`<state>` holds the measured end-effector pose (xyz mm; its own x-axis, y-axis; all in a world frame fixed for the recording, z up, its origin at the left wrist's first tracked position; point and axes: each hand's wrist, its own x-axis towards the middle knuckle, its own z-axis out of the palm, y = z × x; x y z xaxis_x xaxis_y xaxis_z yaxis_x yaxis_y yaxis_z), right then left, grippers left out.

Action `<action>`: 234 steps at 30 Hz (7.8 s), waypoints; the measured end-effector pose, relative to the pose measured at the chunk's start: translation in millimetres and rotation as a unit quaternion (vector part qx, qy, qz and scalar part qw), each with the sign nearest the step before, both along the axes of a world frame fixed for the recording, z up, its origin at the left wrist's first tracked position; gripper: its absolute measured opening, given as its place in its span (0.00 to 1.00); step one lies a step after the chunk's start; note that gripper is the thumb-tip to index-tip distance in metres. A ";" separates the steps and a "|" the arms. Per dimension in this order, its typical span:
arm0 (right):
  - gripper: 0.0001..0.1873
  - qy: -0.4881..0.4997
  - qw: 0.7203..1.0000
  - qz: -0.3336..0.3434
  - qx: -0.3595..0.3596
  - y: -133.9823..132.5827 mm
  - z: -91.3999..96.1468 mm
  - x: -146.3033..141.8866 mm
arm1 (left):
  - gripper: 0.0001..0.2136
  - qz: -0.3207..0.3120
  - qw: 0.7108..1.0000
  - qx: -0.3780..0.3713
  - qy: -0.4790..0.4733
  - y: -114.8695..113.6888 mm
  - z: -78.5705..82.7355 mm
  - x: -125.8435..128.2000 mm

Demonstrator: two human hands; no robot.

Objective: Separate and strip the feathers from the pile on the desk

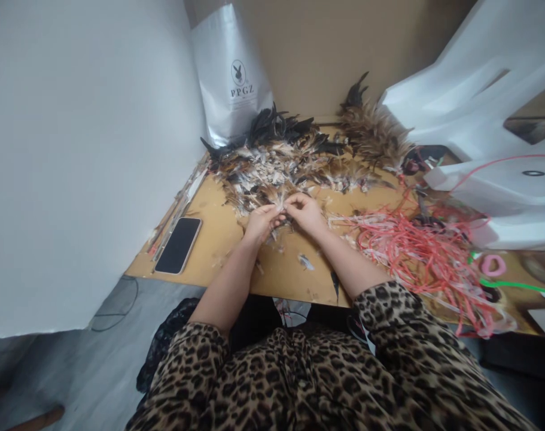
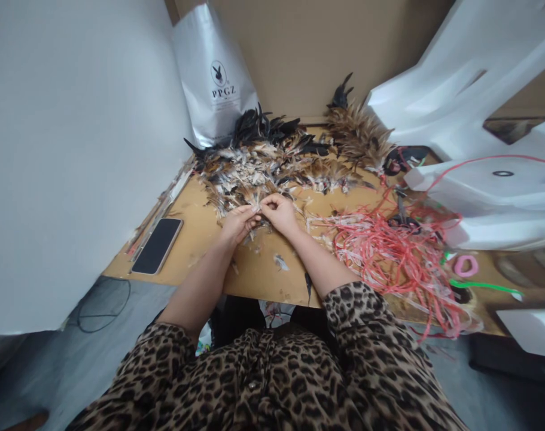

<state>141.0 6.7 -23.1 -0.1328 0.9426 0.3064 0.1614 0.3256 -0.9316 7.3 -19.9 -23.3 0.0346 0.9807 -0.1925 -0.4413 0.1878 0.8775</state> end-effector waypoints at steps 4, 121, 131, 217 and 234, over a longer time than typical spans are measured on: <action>0.07 -0.042 0.998 -0.017 0.046 -4.4 3.8 -0.3 | 0.08 0.004 1.000 -0.006 0.010 -1.3 2.0 1.4; 0.18 0.275 0.925 0.043 -0.259 8.4 6.7 6.5 | 0.10 0.010 0.999 0.048 0.022 5.4 4.9 -20.9; 0.15 0.230 0.961 0.007 -0.151 8.5 1.9 -0.1 | 0.09 -0.046 0.998 0.030 0.037 0.9 8.5 -16.8; 0.16 0.219 0.956 0.053 -0.185 -5.9 -4.3 -3.2 | 0.08 -0.054 0.989 0.066 0.118 0.3 -1.9 -1.7; 0.15 0.261 0.949 0.067 -0.163 2.7 11.0 21.0 | 0.05 0.026 0.999 0.034 -0.030 8.7 0.4 -19.3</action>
<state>162.0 9.4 -12.1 -0.1695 0.9838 0.0588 -0.3716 -0.0086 -0.9283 -12.0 -11.1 -22.9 -0.0081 0.9922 -0.1240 -0.5006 0.1034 0.8595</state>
